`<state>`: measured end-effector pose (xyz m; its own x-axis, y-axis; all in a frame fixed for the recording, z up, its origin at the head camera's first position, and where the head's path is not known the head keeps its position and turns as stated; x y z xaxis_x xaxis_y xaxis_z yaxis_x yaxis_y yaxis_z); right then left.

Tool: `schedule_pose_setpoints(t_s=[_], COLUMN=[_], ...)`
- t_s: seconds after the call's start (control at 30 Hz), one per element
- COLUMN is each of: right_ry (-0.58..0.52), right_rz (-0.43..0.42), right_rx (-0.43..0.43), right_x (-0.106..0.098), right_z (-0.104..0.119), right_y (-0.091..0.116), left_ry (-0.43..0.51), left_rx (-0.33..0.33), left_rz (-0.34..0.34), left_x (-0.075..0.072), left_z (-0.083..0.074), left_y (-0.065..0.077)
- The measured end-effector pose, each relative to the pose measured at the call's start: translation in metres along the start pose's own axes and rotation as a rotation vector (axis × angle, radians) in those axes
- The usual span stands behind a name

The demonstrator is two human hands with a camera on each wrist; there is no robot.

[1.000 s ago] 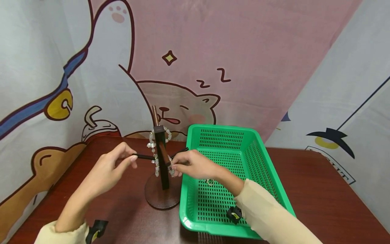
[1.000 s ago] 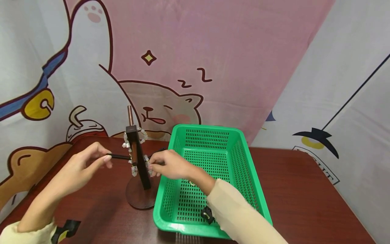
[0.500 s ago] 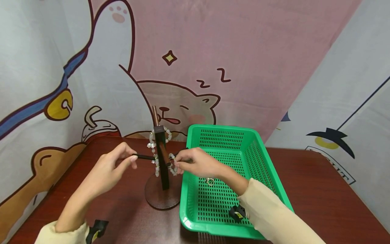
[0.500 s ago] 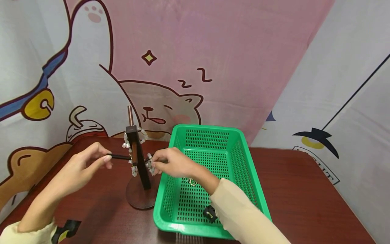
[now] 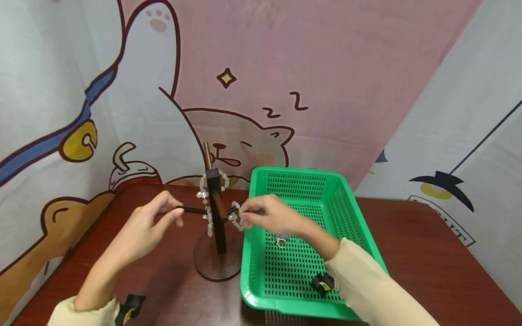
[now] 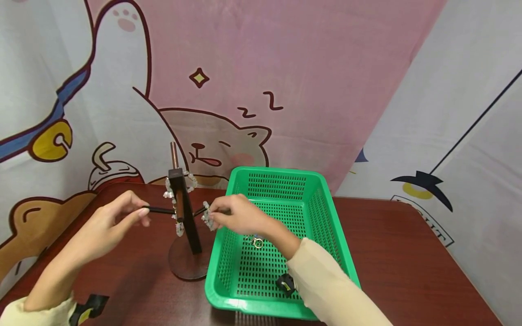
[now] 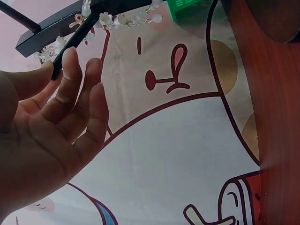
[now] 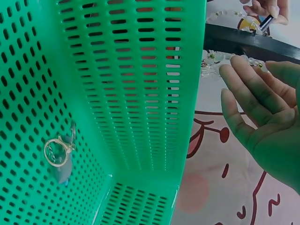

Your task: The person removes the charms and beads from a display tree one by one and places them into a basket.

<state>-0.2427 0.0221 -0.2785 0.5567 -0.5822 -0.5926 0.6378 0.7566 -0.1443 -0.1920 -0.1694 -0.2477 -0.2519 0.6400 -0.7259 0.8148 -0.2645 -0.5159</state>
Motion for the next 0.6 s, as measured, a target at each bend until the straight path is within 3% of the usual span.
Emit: schedule_pose_setpoints(t_s=[0.6], right_ry=[-0.013], right_rz=[-0.063], right_rx=[-0.032], right_x=[-0.027], right_z=[-0.001], right_y=[0.014], left_ry=[-0.006], left_rx=[-0.006], left_rz=[0.002], left_x=[0.0], left_z=[0.0], left_y=[0.0])
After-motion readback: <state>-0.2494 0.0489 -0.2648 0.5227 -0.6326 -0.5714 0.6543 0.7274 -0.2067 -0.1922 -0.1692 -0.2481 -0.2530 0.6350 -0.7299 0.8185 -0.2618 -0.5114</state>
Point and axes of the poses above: each hand's wrist, its own y-axis away from the middle knuckle, its own x-axis out of the palm, z = x × y, the point moved 8 cm from there along -y, towards the middle knuckle, and after that the axes turned 6 degrees about -y, right-handed, at the moved point
